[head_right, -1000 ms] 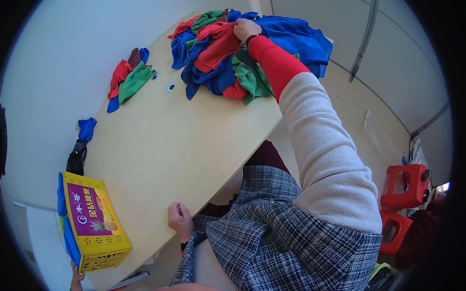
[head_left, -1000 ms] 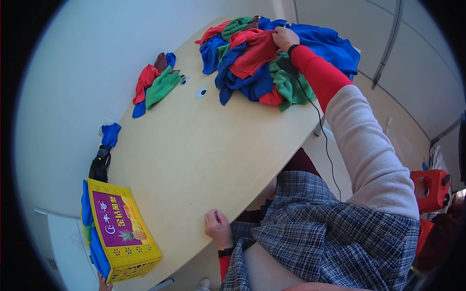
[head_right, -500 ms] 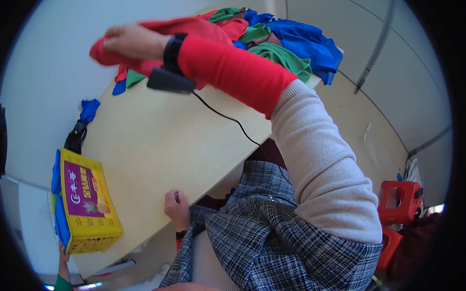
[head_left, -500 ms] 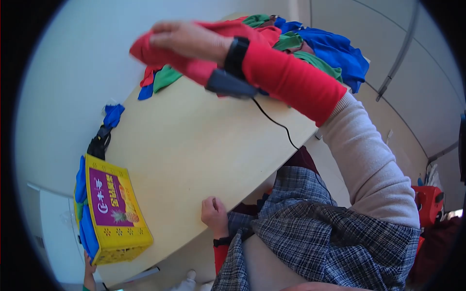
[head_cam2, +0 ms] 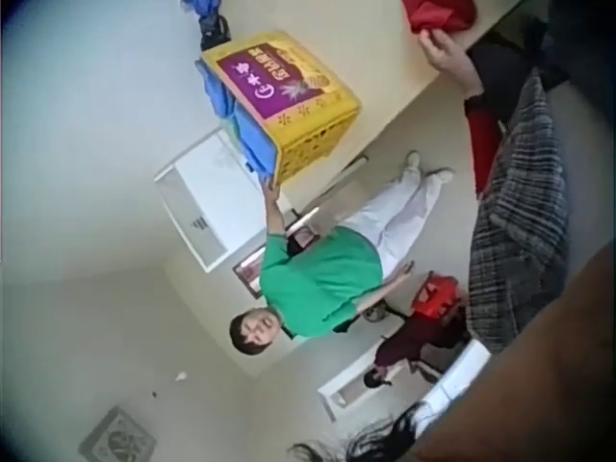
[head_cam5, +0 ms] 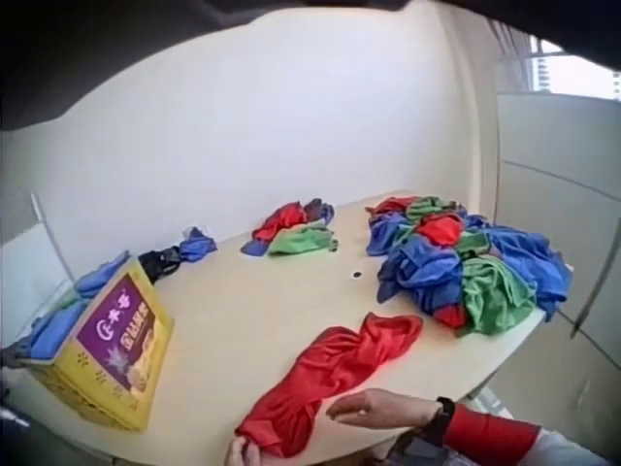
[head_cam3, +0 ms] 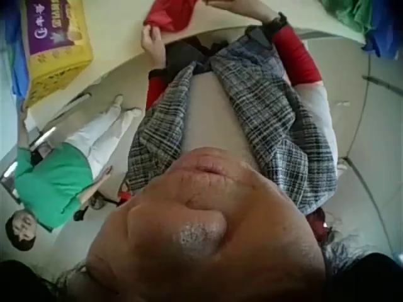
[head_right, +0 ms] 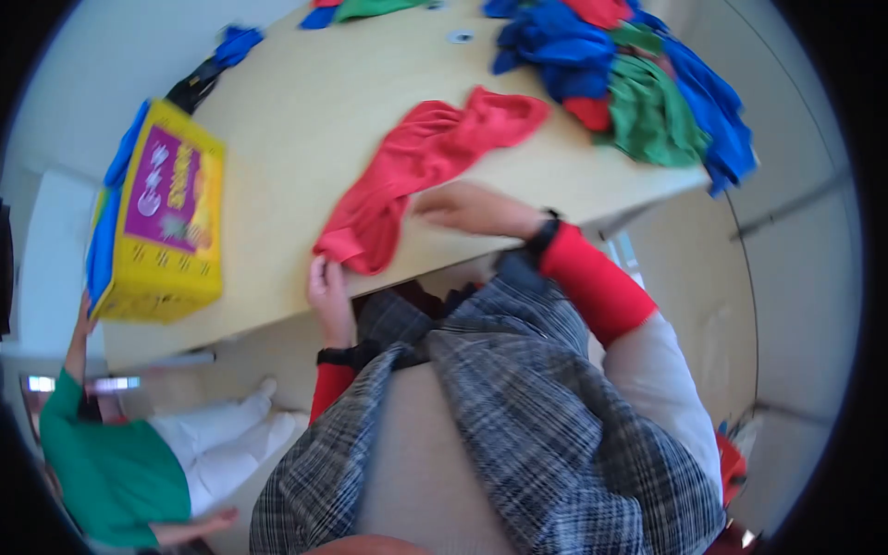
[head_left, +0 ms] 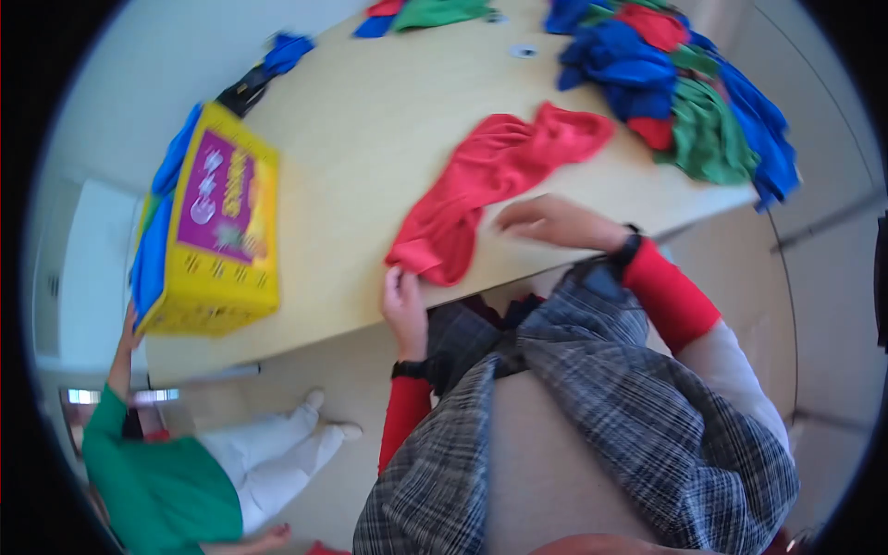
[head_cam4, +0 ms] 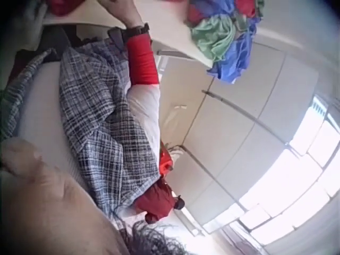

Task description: The person picks up a blue cloth, spreads it out on the table, and folds it into a small rectangle before placing it into a yellow crate. They then pick up a red cloth from a pile.

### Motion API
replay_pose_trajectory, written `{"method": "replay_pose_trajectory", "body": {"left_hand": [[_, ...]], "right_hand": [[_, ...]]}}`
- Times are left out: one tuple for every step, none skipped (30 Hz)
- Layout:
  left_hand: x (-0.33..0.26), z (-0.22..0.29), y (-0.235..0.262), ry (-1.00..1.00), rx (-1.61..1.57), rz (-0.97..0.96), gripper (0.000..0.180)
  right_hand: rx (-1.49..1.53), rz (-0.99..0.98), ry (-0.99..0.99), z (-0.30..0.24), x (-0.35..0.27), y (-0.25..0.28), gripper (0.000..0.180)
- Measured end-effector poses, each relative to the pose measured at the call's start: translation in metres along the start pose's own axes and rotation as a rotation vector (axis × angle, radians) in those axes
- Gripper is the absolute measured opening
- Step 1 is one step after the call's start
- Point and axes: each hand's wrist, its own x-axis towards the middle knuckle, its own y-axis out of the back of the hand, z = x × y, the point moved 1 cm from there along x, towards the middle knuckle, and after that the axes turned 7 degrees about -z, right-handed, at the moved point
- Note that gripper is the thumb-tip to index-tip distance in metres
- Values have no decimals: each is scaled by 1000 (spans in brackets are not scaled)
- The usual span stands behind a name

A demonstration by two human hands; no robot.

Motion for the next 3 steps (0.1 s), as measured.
{"method": "replay_pose_trajectory", "body": {"left_hand": [[-6, -4, 7, 55, -14, 3, 25], [-7, -9, 11, 99, -34, 7, 28], [2, -7, 33, 75, -15, 69, 28]], "right_hand": [[14, 81, -41, 8, -1, 7, 31], [25, 168, -79, 19, -2, 20, 32], [19, 135, -19, 13, 29, 20, 32]]}}
